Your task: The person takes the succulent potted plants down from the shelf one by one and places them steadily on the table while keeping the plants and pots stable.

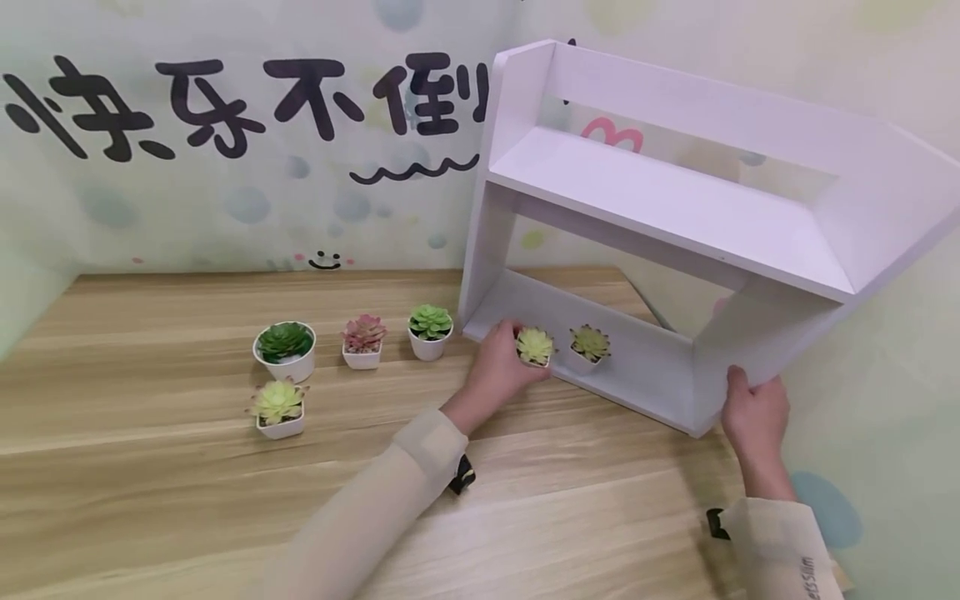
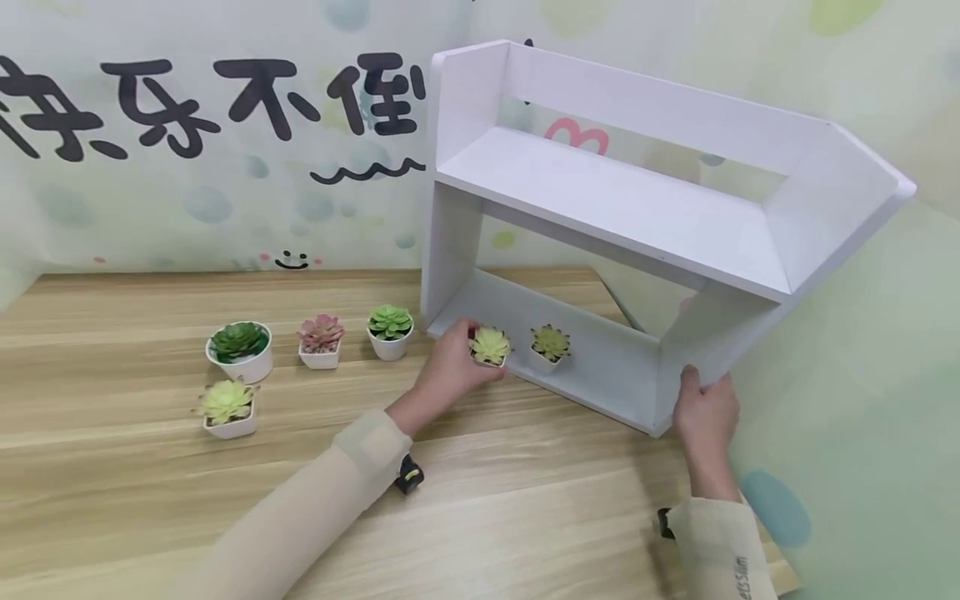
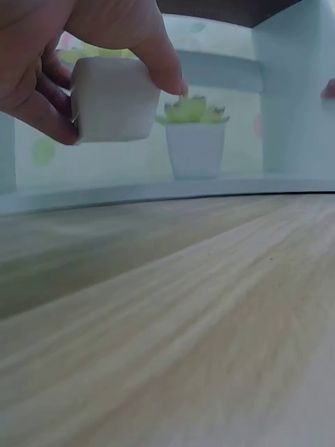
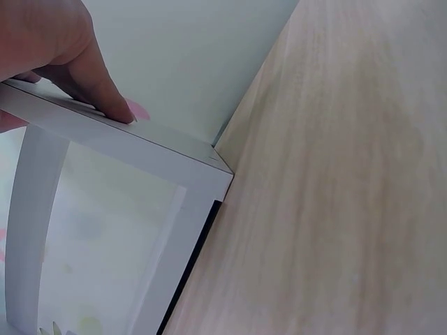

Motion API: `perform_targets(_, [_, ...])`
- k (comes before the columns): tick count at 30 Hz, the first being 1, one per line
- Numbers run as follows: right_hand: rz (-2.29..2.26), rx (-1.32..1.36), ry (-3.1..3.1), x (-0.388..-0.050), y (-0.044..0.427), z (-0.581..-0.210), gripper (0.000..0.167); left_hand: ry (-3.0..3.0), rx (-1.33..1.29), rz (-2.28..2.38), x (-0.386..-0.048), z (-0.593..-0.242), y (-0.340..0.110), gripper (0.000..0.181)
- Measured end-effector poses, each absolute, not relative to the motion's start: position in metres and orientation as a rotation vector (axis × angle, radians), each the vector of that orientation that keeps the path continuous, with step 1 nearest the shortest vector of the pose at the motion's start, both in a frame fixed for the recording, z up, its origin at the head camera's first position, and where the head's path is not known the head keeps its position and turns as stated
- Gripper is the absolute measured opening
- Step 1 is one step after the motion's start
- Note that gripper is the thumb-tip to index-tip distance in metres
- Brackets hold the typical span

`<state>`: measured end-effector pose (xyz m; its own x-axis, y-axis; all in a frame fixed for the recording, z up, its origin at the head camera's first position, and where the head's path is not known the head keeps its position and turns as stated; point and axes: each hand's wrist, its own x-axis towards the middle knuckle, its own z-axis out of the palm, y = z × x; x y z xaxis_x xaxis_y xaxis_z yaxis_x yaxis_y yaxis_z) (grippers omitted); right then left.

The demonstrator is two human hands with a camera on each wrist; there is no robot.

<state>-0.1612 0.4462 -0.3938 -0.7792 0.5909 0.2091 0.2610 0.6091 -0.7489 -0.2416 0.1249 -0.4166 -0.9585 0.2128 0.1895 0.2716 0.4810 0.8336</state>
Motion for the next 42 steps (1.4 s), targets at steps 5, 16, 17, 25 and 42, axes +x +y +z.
perform_targets(5, [1.021,-0.679,-2.400,-0.159,0.448,-0.394,0.056,-2.734,-0.470,-1.367,-0.222,-0.404,0.102,0.068])
perform_targets(16, [1.041,-0.694,-2.408,-0.155,0.448,-0.395,0.057,-2.808,-0.335,-1.214,-0.192,-0.378,0.047,0.074])
perform_targets(17, [1.042,-0.699,-2.409,-0.155,0.449,-0.395,0.058,-2.812,-0.316,-1.208,-0.191,-0.376,0.043,0.075])
perform_targets(25, [1.050,-0.688,-2.394,-0.154,0.451,-0.395,0.057,-2.853,-0.209,-1.133,-0.182,-0.374,0.015,0.078])
perform_targets(42, [1.053,-0.682,-2.424,-0.161,0.448,-0.391,0.058,-2.921,-0.018,-1.027,-0.167,-0.391,-0.045,0.083])
